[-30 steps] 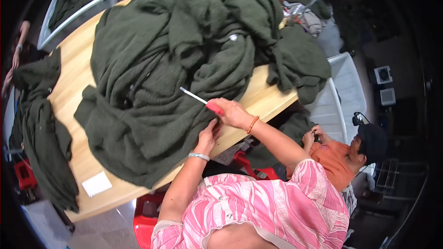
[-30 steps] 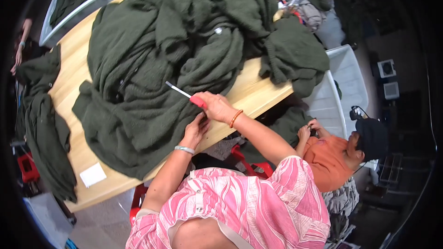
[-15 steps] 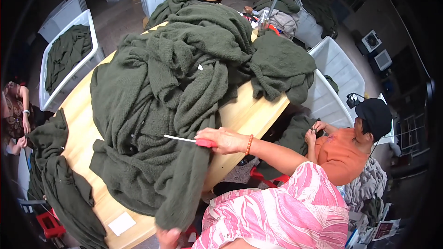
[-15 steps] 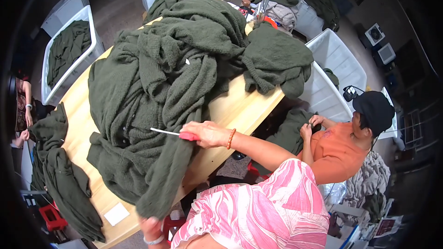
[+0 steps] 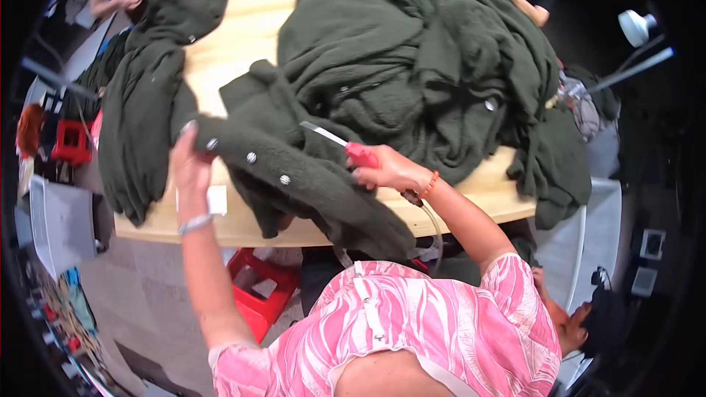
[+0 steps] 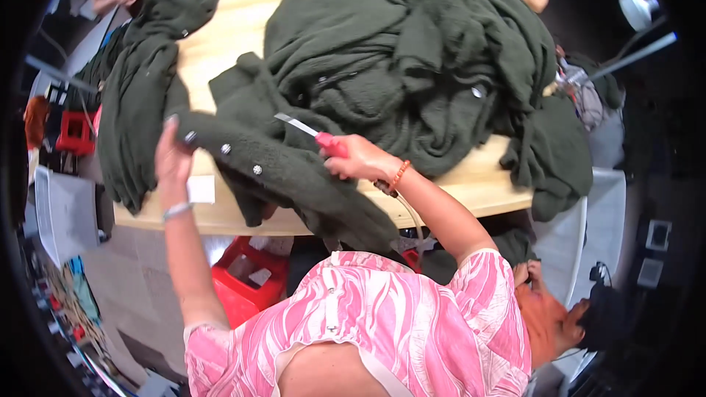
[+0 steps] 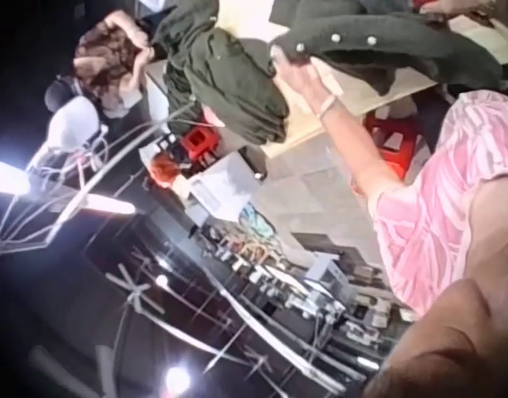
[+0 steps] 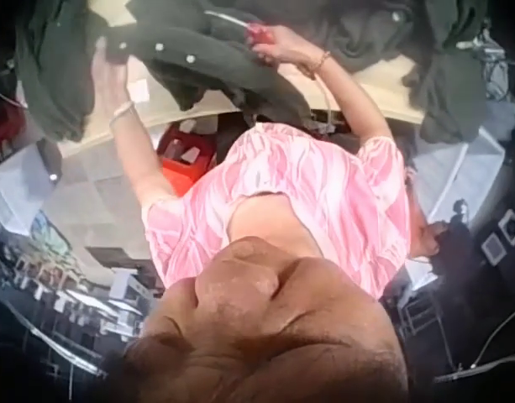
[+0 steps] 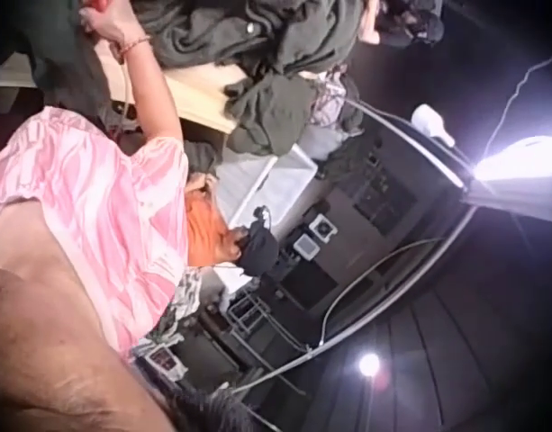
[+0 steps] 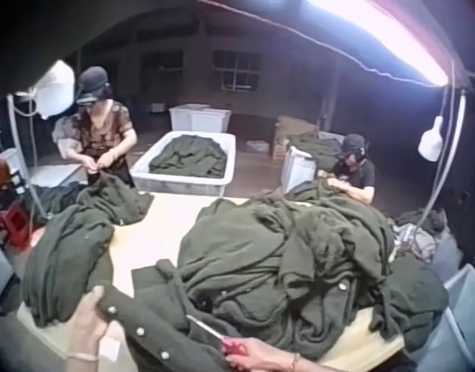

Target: The recorder is inspecting a pile of green garments on a workbench, using a small tool to check for defects or loose threads.

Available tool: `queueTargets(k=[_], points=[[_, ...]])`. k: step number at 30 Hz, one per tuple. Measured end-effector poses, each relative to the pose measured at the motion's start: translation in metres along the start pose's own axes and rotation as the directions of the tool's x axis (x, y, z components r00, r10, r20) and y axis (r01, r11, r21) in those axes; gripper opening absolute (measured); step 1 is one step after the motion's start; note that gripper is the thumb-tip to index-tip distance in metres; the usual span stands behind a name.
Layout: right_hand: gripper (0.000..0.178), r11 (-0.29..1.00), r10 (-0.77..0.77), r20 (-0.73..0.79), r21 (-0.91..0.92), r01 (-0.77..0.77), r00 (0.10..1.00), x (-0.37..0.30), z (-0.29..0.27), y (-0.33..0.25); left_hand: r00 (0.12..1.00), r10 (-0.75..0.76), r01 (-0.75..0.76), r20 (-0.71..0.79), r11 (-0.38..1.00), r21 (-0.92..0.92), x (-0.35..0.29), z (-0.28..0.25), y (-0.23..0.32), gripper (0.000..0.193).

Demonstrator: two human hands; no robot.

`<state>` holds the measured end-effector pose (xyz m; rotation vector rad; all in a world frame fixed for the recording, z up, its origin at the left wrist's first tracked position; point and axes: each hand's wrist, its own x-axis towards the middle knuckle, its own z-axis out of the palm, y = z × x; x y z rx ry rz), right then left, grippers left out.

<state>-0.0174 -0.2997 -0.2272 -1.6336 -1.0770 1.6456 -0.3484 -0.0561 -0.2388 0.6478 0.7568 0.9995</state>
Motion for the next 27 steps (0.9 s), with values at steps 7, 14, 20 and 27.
queueTargets(k=[7,14,20,27], points=[[0.041,0.81,-0.183,-0.353,-0.583,-0.063,0.917,0.022,0.014,0.041,0.853,0.497,-0.298,0.162,0.208,0.931,-0.037,-0.014,-0.155,0.061],[0.035,0.706,-0.232,-0.176,-0.707,0.041,0.957,-0.013,0.049,-0.004,0.859,0.338,-0.328,0.386,-0.217,0.92,-0.048,-0.005,-0.178,0.077],[0.036,0.614,-0.092,-0.066,-0.789,0.005,0.994,0.0,0.086,-0.013,0.9,0.274,-0.32,0.34,-0.118,0.94,-0.037,-0.029,-0.189,0.095],[0.032,0.572,-0.153,-0.061,-0.819,0.038,0.986,0.046,0.095,-0.016,0.885,0.316,-0.336,0.342,-0.075,0.939,-0.034,-0.036,-0.196,0.107]])
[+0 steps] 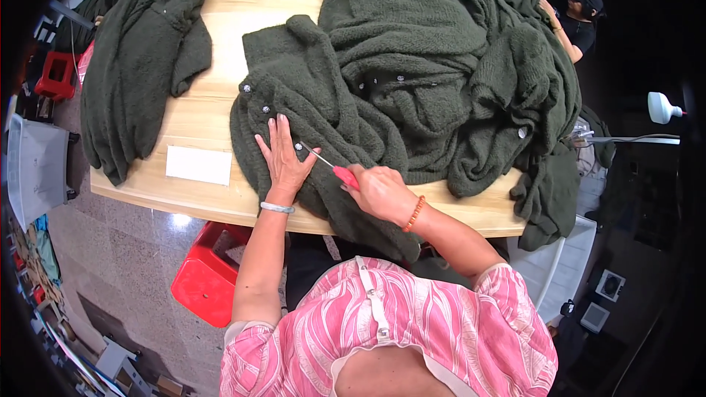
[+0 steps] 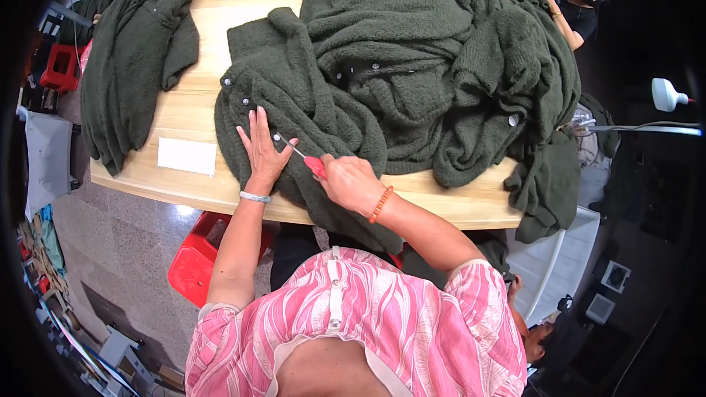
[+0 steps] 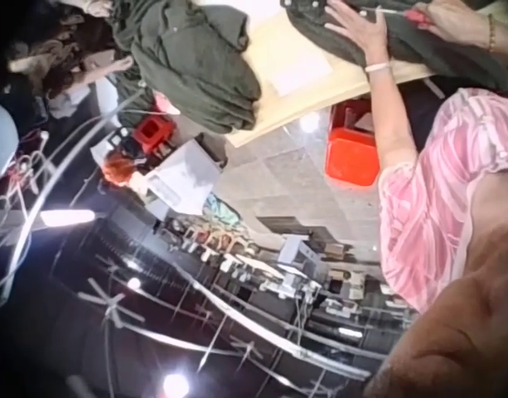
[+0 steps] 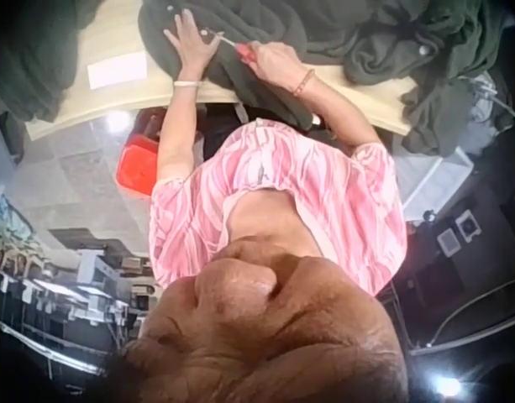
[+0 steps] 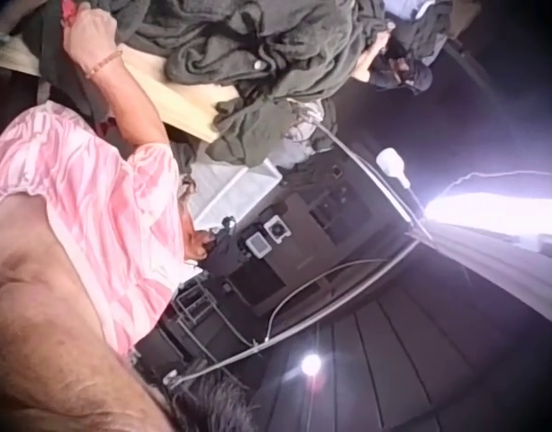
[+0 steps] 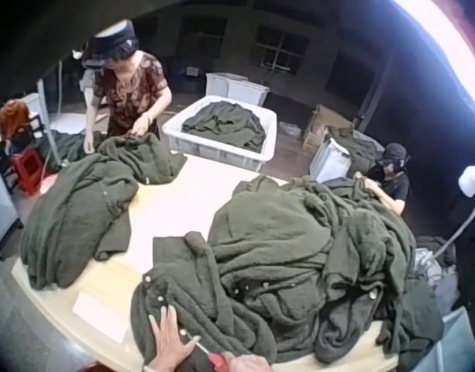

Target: The recorder is inspecting a pile of green garments on a workbench, using a small tool to check for defects or loose threads.

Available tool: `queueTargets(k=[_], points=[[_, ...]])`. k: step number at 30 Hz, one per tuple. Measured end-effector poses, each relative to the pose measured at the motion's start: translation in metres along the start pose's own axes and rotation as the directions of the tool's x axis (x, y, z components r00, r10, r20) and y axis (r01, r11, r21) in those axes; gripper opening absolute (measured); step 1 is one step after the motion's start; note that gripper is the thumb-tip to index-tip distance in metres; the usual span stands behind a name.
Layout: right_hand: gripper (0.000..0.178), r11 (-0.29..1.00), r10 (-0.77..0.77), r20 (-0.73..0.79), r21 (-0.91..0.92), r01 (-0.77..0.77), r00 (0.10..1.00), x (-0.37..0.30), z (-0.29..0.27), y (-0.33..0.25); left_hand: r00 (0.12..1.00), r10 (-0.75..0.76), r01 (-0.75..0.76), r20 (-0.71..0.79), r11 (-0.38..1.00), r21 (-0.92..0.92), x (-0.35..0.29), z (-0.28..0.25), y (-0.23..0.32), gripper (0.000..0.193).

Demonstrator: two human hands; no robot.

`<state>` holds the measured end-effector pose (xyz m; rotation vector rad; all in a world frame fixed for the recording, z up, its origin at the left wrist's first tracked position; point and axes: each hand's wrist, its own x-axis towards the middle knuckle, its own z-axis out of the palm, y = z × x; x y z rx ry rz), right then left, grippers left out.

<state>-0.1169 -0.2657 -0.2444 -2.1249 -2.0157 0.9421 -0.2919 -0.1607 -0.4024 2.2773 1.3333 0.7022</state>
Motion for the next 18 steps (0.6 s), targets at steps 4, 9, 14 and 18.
queueTargets(k=[4,9,14,18], points=[[0.028,1.0,-0.025,-0.044,-0.002,0.025,0.999,0.015,0.002,0.0,1.0,0.016,-0.017,0.014,0.997,0.069,-0.001,0.001,0.0,0.105],[0.035,1.0,-0.008,0.084,-0.022,0.01,0.996,-0.004,-0.003,0.003,1.0,0.0,0.0,-0.029,1.0,-0.002,-0.003,0.004,-0.003,0.103],[0.034,1.0,0.007,0.125,0.007,-0.008,0.992,-0.007,-0.01,0.005,0.999,0.01,-0.01,-0.042,1.0,0.007,-0.002,0.004,-0.002,0.103],[0.034,1.0,-0.023,0.115,0.021,0.021,0.993,-0.003,-0.012,0.008,0.999,0.01,-0.008,-0.047,0.999,0.034,-0.004,0.006,-0.003,0.102]])
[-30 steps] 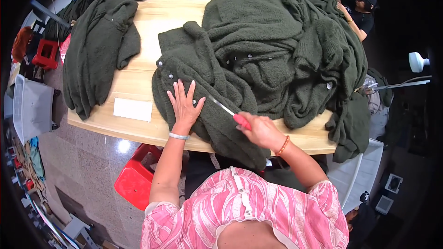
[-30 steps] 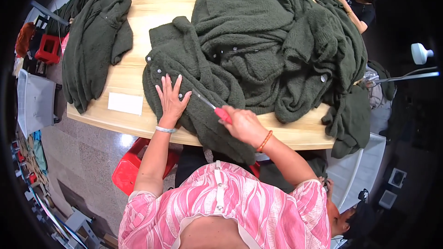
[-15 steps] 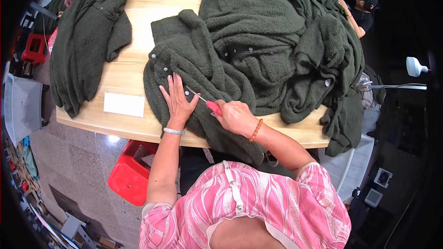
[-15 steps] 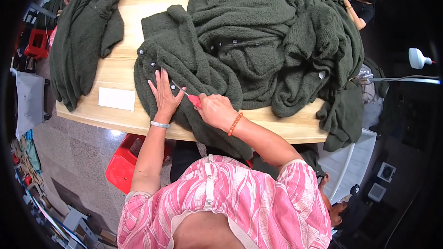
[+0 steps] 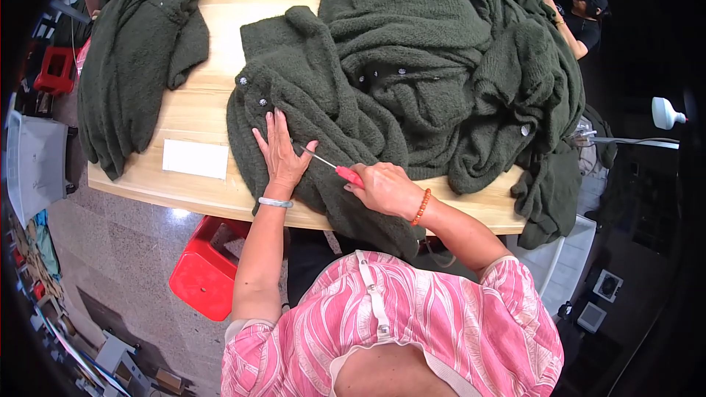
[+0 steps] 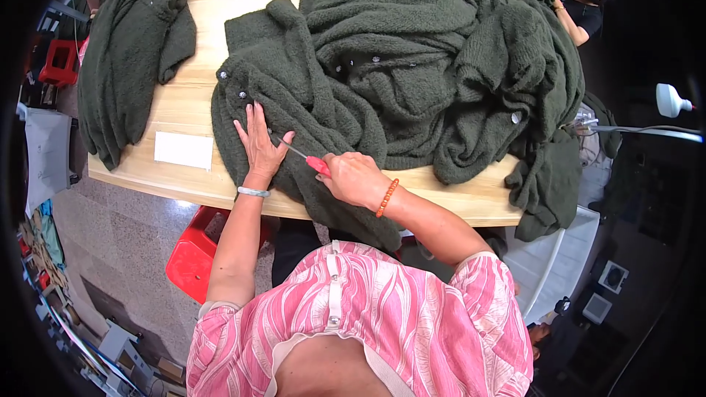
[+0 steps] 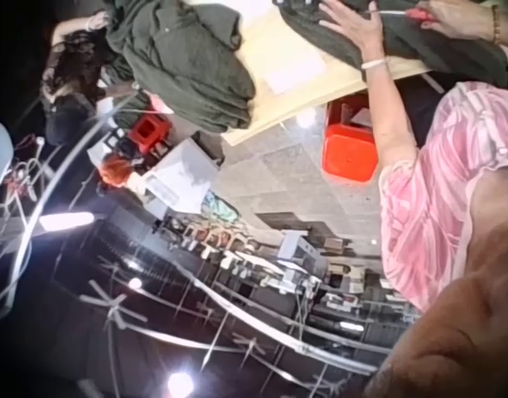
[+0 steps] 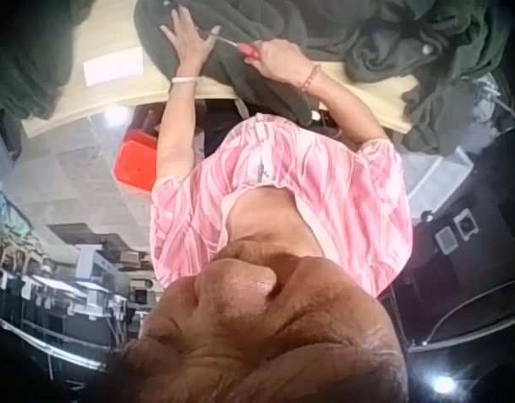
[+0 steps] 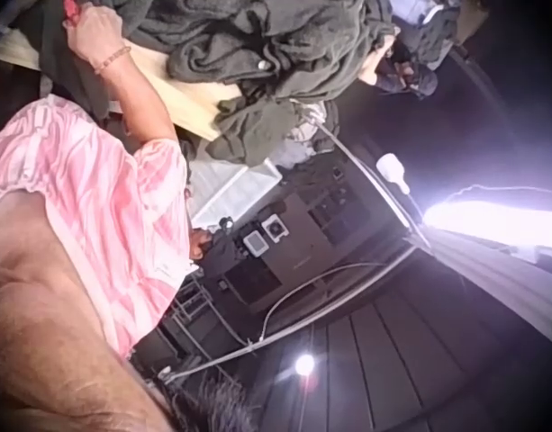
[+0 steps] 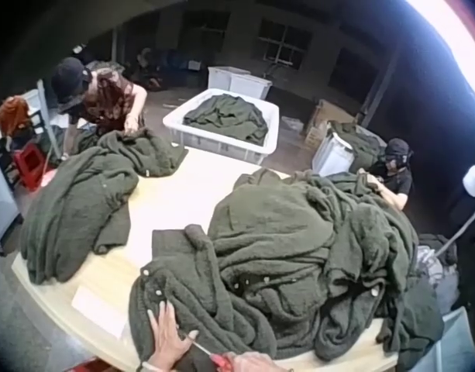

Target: The recorder is inspecting a pile of green garments on a workbench, using a small tool to check for defects or loose threads.

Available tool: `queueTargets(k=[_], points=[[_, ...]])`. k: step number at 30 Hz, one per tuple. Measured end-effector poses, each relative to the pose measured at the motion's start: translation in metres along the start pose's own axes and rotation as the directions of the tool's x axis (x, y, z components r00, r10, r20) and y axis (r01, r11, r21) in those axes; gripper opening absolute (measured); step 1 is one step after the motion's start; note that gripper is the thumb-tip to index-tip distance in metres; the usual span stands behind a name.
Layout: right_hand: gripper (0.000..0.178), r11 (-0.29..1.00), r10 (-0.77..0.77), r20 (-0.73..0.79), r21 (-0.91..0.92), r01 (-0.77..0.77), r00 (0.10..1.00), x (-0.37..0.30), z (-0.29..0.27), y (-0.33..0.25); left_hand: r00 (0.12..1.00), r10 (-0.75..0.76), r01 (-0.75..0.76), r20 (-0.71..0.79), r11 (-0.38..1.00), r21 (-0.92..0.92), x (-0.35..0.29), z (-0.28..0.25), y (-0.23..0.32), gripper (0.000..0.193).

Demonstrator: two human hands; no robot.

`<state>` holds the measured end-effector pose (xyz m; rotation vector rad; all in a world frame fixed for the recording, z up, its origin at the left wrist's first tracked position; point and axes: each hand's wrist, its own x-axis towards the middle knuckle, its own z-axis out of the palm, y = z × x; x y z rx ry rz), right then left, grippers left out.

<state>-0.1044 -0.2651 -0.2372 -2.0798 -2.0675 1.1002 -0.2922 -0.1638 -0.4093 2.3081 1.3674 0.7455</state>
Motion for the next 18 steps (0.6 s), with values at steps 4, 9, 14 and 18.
queueTargets(k=[4,9,14,18], points=[[0.035,1.0,0.024,0.118,0.001,-0.025,0.993,-0.007,0.0,0.004,1.0,-0.006,0.006,0.007,1.0,-0.007,0.003,0.0,0.0,0.103],[0.038,0.987,-0.014,-0.029,0.161,0.019,0.999,-0.005,0.001,0.01,0.998,-0.06,0.059,-0.034,0.998,-0.027,0.001,-0.023,0.019,0.102],[0.04,0.947,-0.037,-0.13,0.313,0.077,0.991,-0.017,0.005,0.022,0.821,-0.53,0.518,0.21,0.541,-0.663,-0.039,-0.064,0.051,0.068],[0.04,0.968,-0.061,-0.137,0.234,0.092,0.989,-0.023,0.01,0.023,0.542,-0.519,0.512,0.661,-0.42,-0.749,-0.032,-0.067,0.045,0.059]])
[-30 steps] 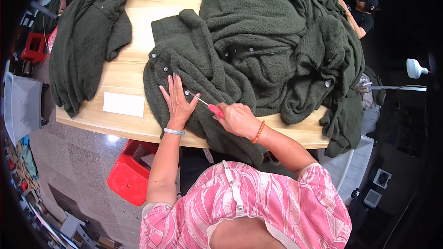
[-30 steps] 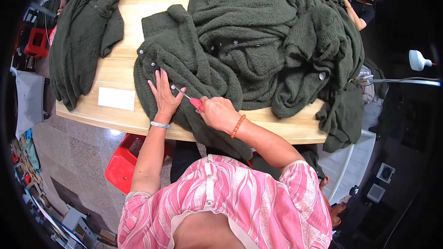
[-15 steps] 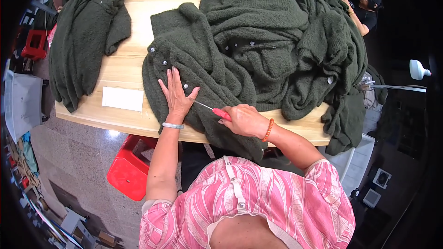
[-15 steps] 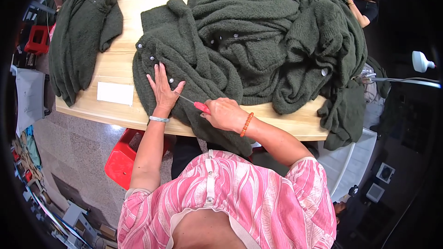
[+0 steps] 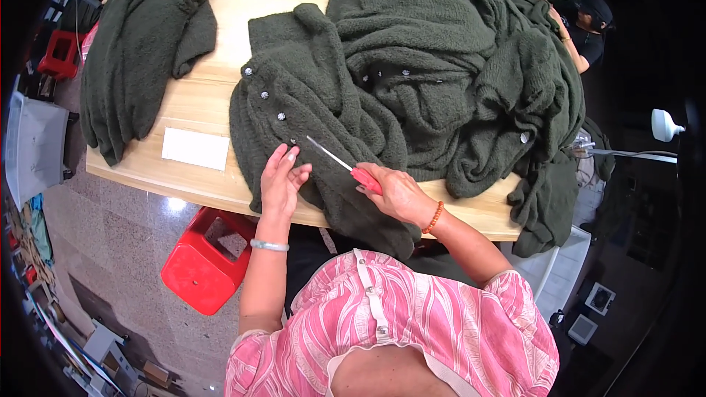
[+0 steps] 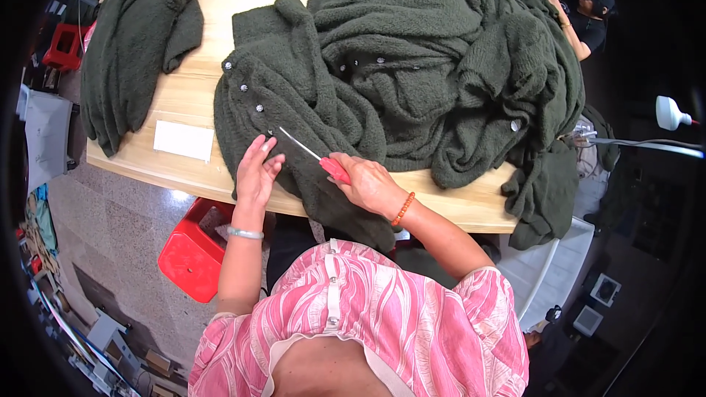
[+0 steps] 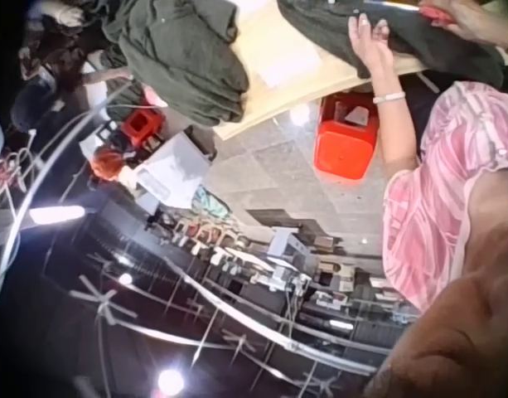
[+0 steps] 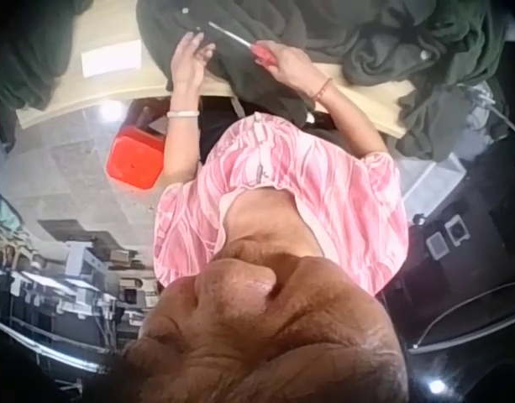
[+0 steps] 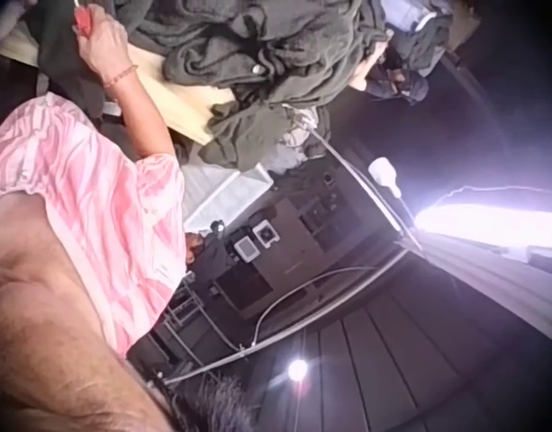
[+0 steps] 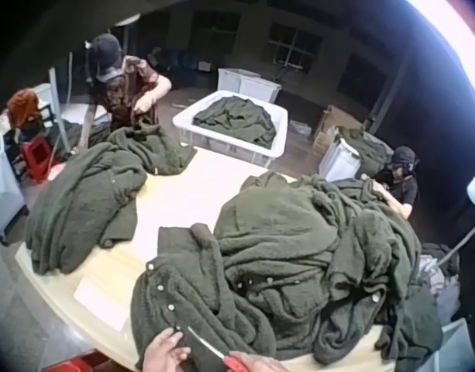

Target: The recorder is inspecting a pile of green garments on a workbench, using a small tool to check for defects or loose threads.

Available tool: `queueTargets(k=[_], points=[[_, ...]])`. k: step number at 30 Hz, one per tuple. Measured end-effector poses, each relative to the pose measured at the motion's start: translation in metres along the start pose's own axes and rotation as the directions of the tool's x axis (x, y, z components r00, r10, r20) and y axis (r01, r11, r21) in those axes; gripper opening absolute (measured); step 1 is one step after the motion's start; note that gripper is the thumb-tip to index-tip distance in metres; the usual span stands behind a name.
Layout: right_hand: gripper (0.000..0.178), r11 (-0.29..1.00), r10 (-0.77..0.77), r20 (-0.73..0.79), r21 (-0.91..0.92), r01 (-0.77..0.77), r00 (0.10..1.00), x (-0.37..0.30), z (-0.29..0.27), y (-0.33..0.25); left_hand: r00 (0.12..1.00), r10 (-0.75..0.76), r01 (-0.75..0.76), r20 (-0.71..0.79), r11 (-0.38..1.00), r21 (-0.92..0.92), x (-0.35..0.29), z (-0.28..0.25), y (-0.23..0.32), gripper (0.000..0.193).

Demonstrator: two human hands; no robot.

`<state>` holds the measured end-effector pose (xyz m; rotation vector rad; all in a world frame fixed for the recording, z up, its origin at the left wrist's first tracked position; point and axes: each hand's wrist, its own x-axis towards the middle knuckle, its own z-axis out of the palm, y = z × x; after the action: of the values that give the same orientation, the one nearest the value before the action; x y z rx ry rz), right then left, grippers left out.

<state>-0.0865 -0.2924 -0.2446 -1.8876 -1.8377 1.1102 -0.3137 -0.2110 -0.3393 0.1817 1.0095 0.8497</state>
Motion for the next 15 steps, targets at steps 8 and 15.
queueTargets(k=[8,15], points=[[0.04,0.977,0.16,0.109,-0.158,-0.142,0.981,-0.007,-0.005,-0.024,0.995,0.075,-0.068,-0.062,0.992,0.107,0.05,0.006,-0.002,0.039],[0.04,0.966,0.142,0.091,-0.228,-0.119,0.986,0.003,0.007,-0.029,0.986,0.099,-0.069,-0.133,0.975,0.211,0.073,-0.007,-0.017,0.017]])
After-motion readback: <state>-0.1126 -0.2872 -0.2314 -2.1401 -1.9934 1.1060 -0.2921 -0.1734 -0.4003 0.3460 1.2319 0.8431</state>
